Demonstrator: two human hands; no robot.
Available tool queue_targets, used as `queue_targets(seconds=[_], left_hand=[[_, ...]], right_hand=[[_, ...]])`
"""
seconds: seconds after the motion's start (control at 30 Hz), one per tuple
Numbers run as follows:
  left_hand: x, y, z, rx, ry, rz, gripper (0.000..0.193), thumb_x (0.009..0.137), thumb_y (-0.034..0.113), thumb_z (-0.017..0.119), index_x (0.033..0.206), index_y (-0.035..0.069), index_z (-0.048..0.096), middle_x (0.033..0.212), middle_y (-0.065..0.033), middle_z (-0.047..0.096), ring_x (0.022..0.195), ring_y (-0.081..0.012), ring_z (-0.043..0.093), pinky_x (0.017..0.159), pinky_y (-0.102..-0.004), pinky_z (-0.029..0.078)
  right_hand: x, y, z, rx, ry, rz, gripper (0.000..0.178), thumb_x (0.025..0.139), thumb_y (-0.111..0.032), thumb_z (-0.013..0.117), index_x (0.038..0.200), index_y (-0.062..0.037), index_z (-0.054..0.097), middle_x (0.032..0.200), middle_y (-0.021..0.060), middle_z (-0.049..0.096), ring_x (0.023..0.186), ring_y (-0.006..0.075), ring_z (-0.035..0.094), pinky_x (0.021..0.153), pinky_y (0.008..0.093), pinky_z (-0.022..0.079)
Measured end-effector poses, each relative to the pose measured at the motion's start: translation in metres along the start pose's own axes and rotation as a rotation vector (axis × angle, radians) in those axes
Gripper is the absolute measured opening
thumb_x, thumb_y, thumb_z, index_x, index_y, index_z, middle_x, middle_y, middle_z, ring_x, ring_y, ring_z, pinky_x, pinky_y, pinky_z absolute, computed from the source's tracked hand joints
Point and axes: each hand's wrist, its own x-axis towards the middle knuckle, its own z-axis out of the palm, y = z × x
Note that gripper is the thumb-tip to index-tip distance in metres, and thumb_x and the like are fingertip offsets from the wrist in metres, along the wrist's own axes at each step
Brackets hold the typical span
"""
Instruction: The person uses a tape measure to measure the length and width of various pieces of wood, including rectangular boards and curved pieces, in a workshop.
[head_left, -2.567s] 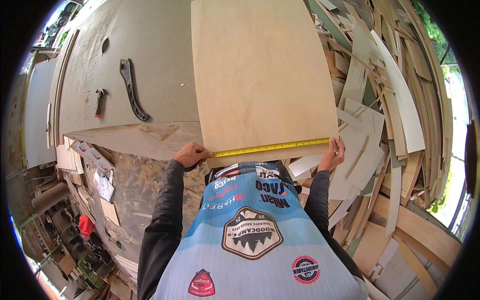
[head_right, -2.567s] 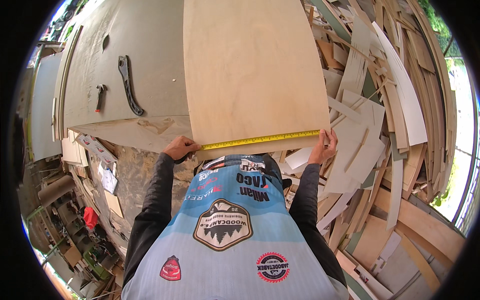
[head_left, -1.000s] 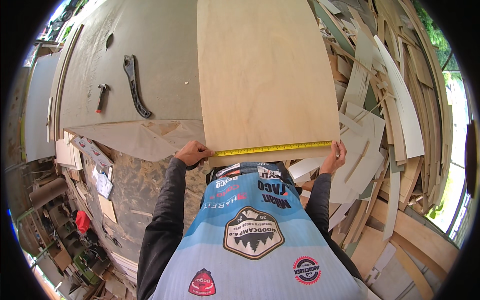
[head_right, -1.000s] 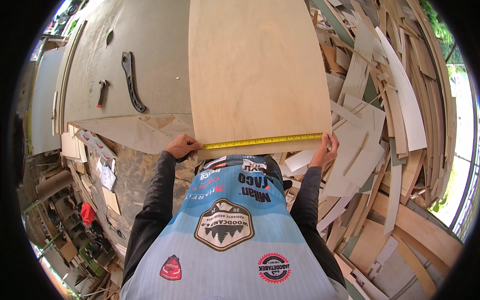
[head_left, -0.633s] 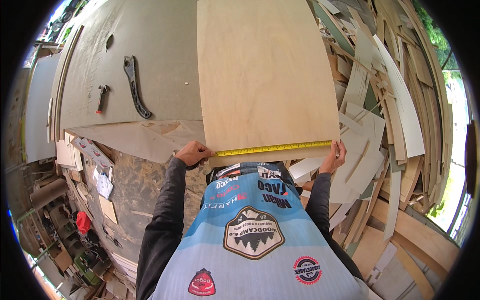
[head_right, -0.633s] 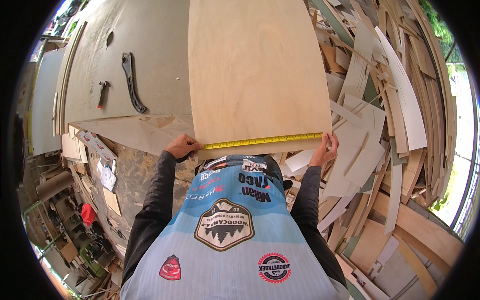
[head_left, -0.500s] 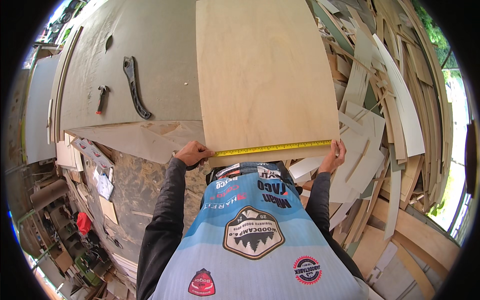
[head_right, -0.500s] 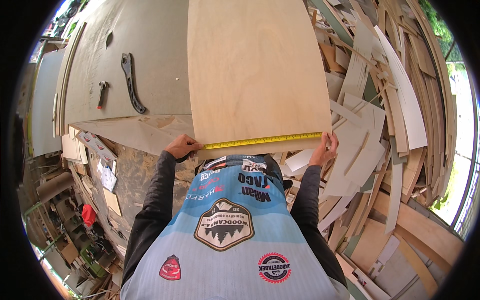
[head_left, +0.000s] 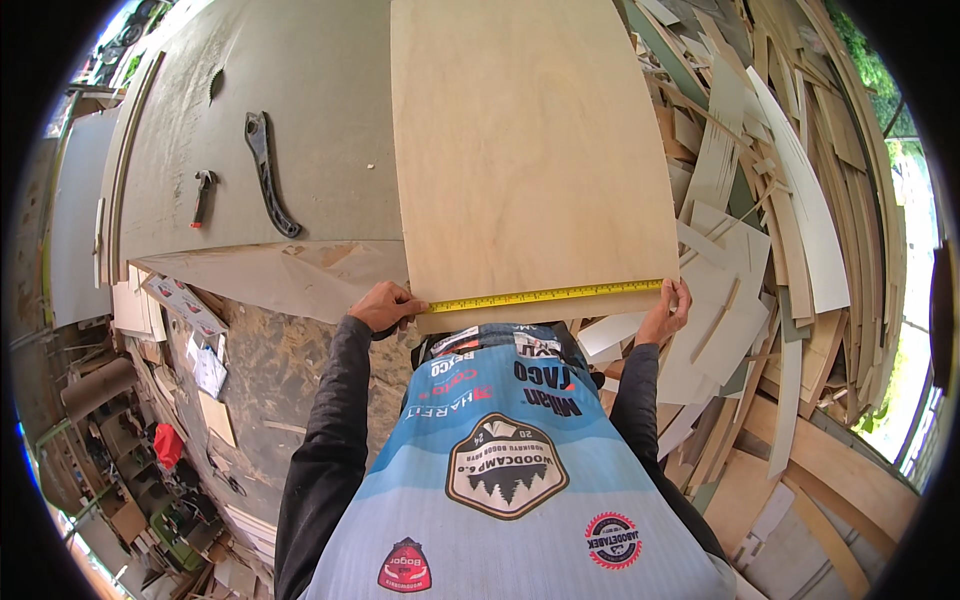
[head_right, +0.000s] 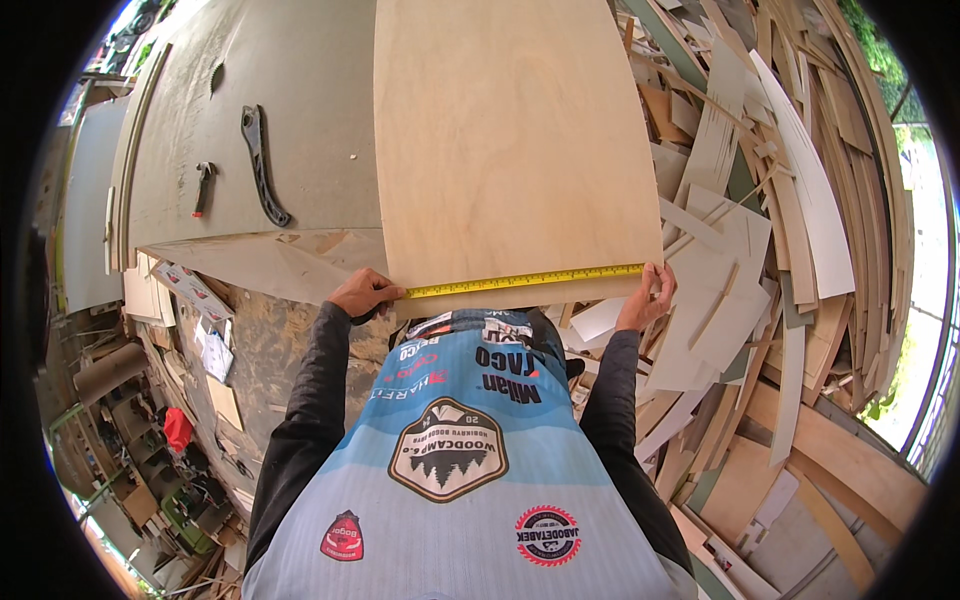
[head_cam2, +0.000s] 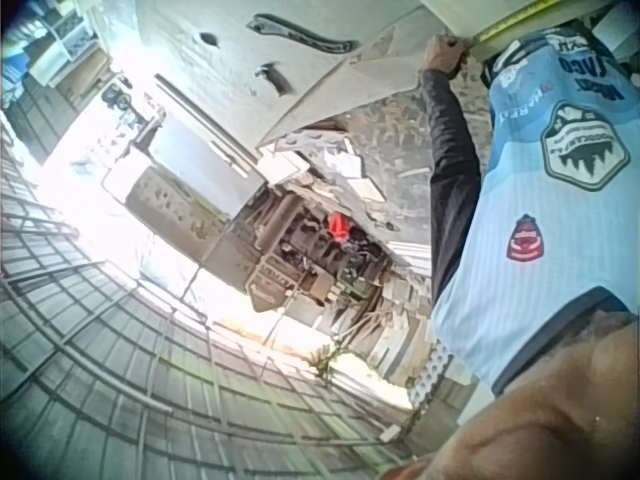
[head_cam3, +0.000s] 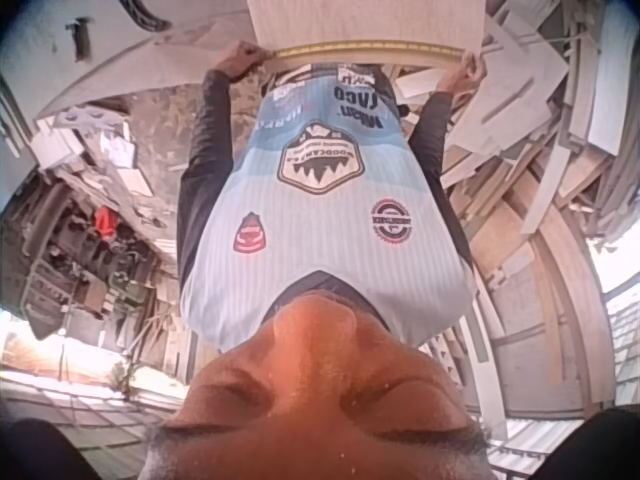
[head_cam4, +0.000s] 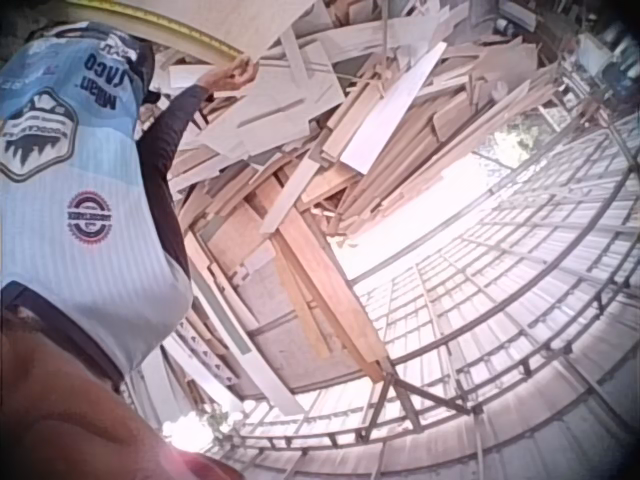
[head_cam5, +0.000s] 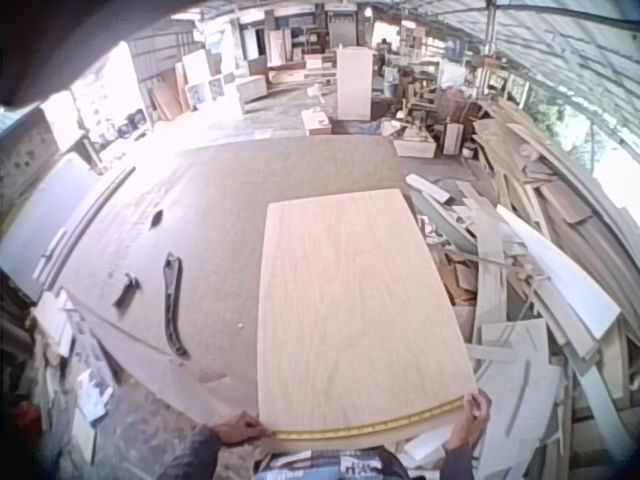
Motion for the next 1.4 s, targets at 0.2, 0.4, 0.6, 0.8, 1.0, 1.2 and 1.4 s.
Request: queue_targets(seconds=[0.2, 0.4, 0.6, 0.8, 1.0, 1.2, 1.4], left_hand=[[0.000, -0.001, 0.000, -0.002, -0.001, 0.017, 0.037, 0.090, 0.033, 0.067, 0.075, -0.001, 0.071, 0.054, -0.0037, 0.060, 0.045, -0.0100, 0.053, 0.044, -0.0285, 0.041], [0.000, 0.001, 0.000, -0.016, 0.000, 0.001, 0.037, 0.090, 0.033, 0.067, 0.074, -0.001, 0.071, 0.055, -0.0037, 0.060, 0.046, -0.0100, 0.054, 0.044, -0.0280, 0.042], [0.001, -0.001, 0.000, -0.029, 0.005, 0.008, 0.037, 0.089, 0.032, 0.067, 0.074, -0.001, 0.071, 0.055, -0.0040, 0.061, 0.046, -0.0102, 0.055, 0.044, -0.0276, 0.042], [0.002, -0.004, 0.001, -0.043, -0.003, 0.005, 0.037, 0.090, 0.031, 0.067, 0.072, -0.002, 0.070, 0.055, -0.0038, 0.060, 0.046, -0.0104, 0.055, 0.044, -0.0278, 0.043], [0.001, 0.001, -0.002, 0.003, -0.009, 0.003, 0.038, 0.089, 0.033, 0.067, 0.074, -0.002, 0.070, 0.056, -0.0040, 0.060, 0.047, -0.0105, 0.055, 0.045, -0.0285, 0.043], [0.004, -0.005, -0.002, 0.029, -0.021, 0.010, 0.042, 0.088, 0.037, 0.067, 0.074, -0.002, 0.070, 0.056, -0.0041, 0.060, 0.048, -0.0108, 0.056, 0.046, -0.0289, 0.044], [0.003, -0.004, -0.003, 0.031, -0.025, 0.017, 0.042, 0.088, 0.037, 0.066, 0.074, -0.002, 0.069, 0.056, -0.0045, 0.060, 0.048, -0.0112, 0.057, 0.047, -0.0288, 0.044]], right_hand=[[0.000, -0.002, -0.001, -0.002, -0.015, 0.004, 0.017, 0.086, -0.014, 0.065, 0.094, 0.0008, 0.067, 0.118, 0.0114, 0.058, 0.112, 0.0236, 0.053, 0.098, 0.0367, 0.041], [0.002, 0.007, -0.003, -0.024, -0.017, -0.013, 0.015, 0.086, -0.014, 0.066, 0.094, -0.0007, 0.067, 0.118, 0.0101, 0.058, 0.110, 0.0217, 0.054, 0.094, 0.0336, 0.044], [0.002, 0.008, -0.003, -0.013, -0.024, -0.025, 0.015, 0.086, -0.013, 0.067, 0.094, -0.0011, 0.067, 0.118, 0.0100, 0.058, 0.109, 0.0210, 0.055, 0.092, 0.0314, 0.046], [0.002, 0.003, -0.003, -0.013, -0.021, -0.023, 0.017, 0.086, -0.014, 0.066, 0.094, 0.0005, 0.067, 0.116, 0.0112, 0.060, 0.109, 0.0238, 0.055, 0.096, 0.0369, 0.042], [0.001, 0.000, -0.002, -0.023, -0.008, -0.001, 0.015, 0.085, -0.014, 0.067, 0.092, -0.0008, 0.068, 0.116, 0.0108, 0.060, 0.109, 0.0227, 0.055, 0.096, 0.0354, 0.041], [0.002, 0.003, -0.002, -0.017, -0.017, -0.015, 0.016, 0.085, -0.014, 0.067, 0.093, -0.0006, 0.067, 0.116, 0.0111, 0.060, 0.109, 0.0231, 0.055, 0.096, 0.0352, 0.041], [0.001, 0.000, -0.002, -0.033, -0.018, -0.032, 0.017, 0.085, -0.015, 0.067, 0.094, -0.0005, 0.068, 0.116, 0.0116, 0.061, 0.110, 0.0236, 0.055, 0.096, 0.0351, 0.042]])
